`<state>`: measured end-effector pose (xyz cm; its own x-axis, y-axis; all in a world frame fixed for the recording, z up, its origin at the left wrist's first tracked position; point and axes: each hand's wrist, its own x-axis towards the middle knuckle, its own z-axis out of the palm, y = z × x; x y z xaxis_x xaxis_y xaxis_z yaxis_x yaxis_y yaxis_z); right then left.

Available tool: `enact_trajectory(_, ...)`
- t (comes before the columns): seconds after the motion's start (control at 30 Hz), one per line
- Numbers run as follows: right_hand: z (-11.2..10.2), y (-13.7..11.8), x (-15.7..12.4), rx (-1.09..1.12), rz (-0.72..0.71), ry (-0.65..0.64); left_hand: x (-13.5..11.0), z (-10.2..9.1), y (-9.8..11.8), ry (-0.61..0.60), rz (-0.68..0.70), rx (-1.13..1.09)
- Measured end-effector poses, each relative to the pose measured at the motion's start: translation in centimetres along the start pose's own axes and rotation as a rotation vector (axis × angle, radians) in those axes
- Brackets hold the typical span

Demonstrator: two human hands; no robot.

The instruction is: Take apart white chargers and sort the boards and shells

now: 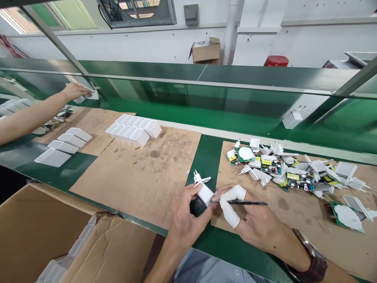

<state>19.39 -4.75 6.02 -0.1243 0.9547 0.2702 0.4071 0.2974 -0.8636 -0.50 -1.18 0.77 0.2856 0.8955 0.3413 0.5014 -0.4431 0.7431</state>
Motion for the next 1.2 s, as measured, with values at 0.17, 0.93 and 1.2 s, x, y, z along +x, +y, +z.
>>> enact_trajectory(0.17,-0.4,-0.2,0.1,-0.05,-0.069,-0.054,-0.1,0.1,-0.1,-0.006,0.018,-0.004)
enact_trajectory(0.93,2.6,2.0,-1.3,0.168,0.026,0.249,0.3,0.2,-1.0,-0.03,-0.124,-0.114)
enact_trajectory(1.2,3.0,2.5,-1.5,0.143,-0.039,0.248,0.2,0.2,-1.1,-0.003,-0.008,-0.013)
